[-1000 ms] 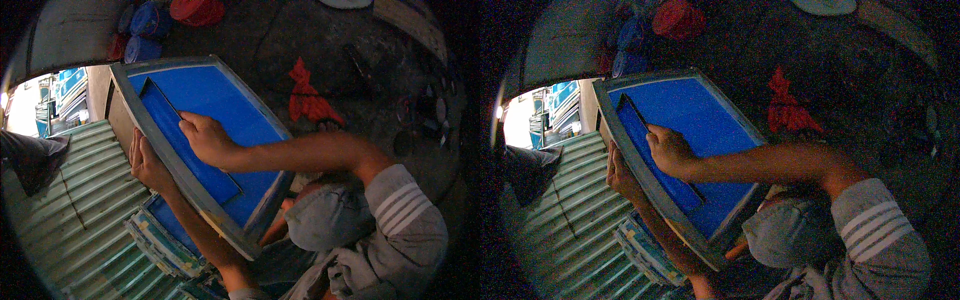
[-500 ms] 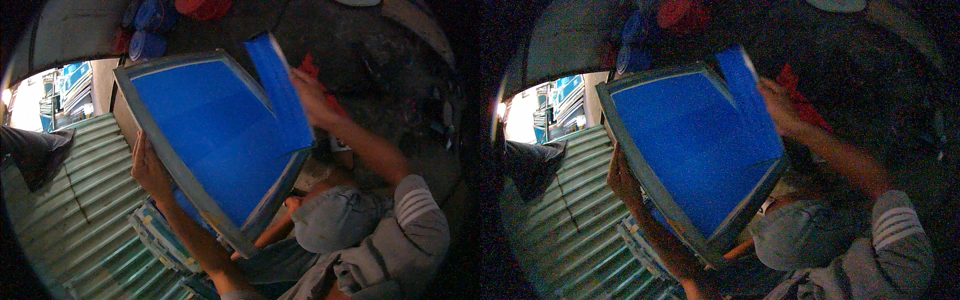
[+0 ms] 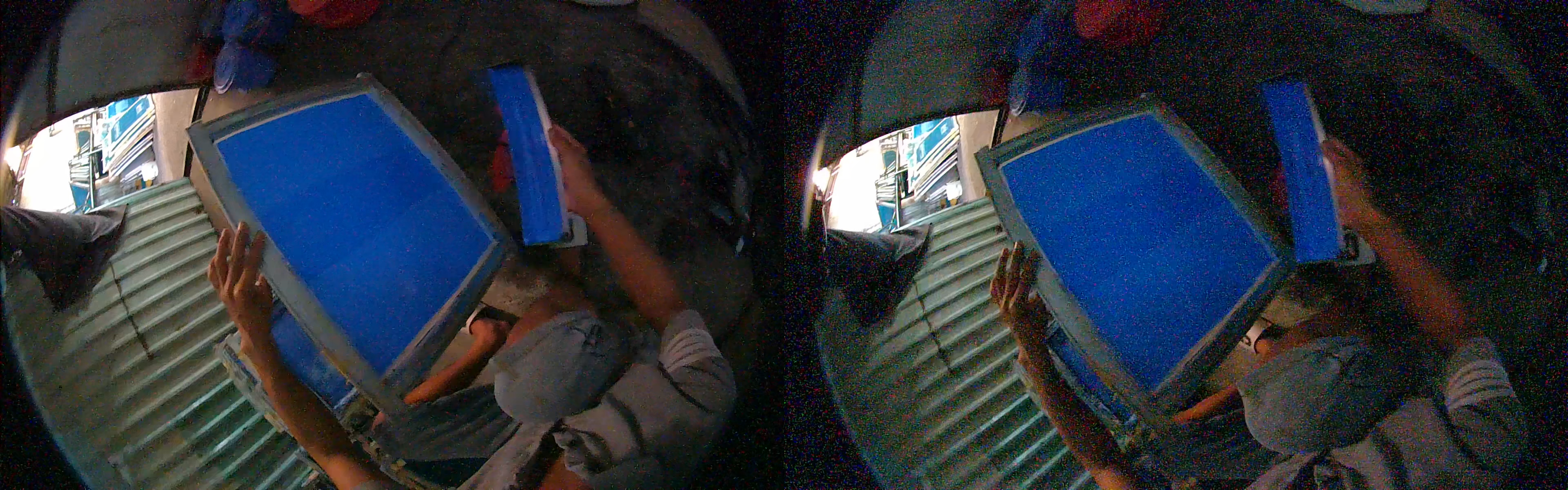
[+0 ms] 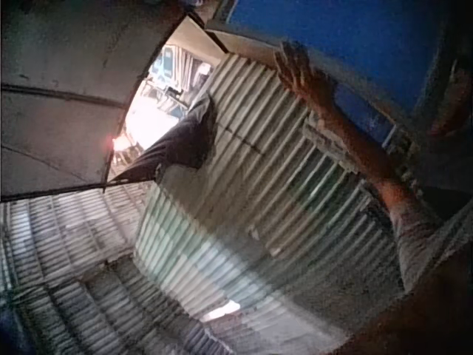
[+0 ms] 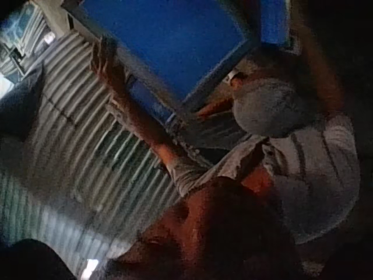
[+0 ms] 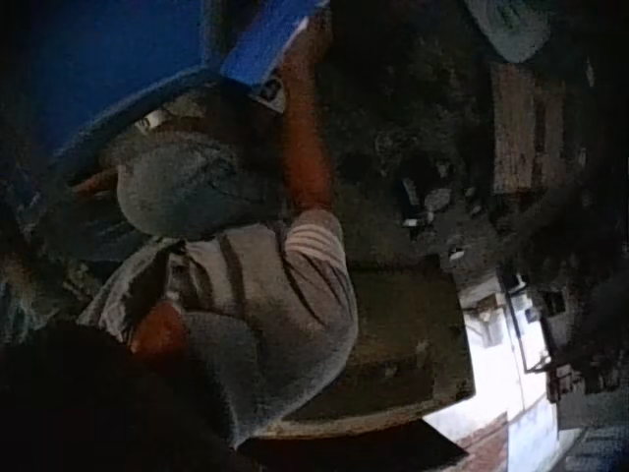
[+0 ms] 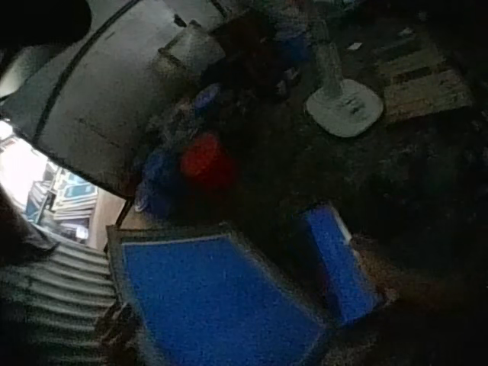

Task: The person aligns a stencil with a burger graphic onto a drying rack, then writes on a screen frame with a marker. They move to a workbench and use a squeegee to spread blue ink across a screen printing frame.

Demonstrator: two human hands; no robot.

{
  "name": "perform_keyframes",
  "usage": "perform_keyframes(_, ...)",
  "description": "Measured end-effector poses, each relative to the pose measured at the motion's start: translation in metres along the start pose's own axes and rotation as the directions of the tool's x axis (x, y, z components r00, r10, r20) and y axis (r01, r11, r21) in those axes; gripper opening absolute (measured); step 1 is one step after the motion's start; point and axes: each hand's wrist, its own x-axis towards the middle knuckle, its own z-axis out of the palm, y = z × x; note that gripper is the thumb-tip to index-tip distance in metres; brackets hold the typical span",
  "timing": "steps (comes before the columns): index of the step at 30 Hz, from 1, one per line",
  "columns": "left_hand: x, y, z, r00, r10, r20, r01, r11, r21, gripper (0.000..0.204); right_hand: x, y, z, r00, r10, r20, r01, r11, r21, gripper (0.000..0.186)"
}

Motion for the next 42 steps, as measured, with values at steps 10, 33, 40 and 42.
perform_keyframes(10, -0.066, 0.013, 0.071, 0.892, -0.448, -0.058, 0.405, 0.851, -0.336, 0.062, 0.01, 0.004, -0.044, 1.0, 0.011, -0.01, -0.012, 0.993, -0.116, 0.042)
perform_keyframes(33, -0.085, 0.075, 0.023, 0.822, -0.542, 0.172, 0.552, 0.687, -0.472, 0.081, 0.036, -0.007, -0.035, 0.985, 0.131, 0.112, -0.119, 0.987, -0.104, 0.042)
perform_keyframes(40, -0.104, 0.073, 0.038, 0.63, -0.635, 0.447, 0.714, 0.248, -0.655, 0.083, 0.051, -0.009, -0.033, 0.988, 0.114, 0.108, -0.102, 0.989, -0.108, 0.044)
perform_keyframes(42, -0.11, 0.074, 0.044, 0.579, -0.631, 0.516, 0.761, 0.19, -0.621, 0.083, 0.043, -0.013, -0.012, 0.994, 0.107, 0.0, -0.107, 0.988, -0.11, 0.045)
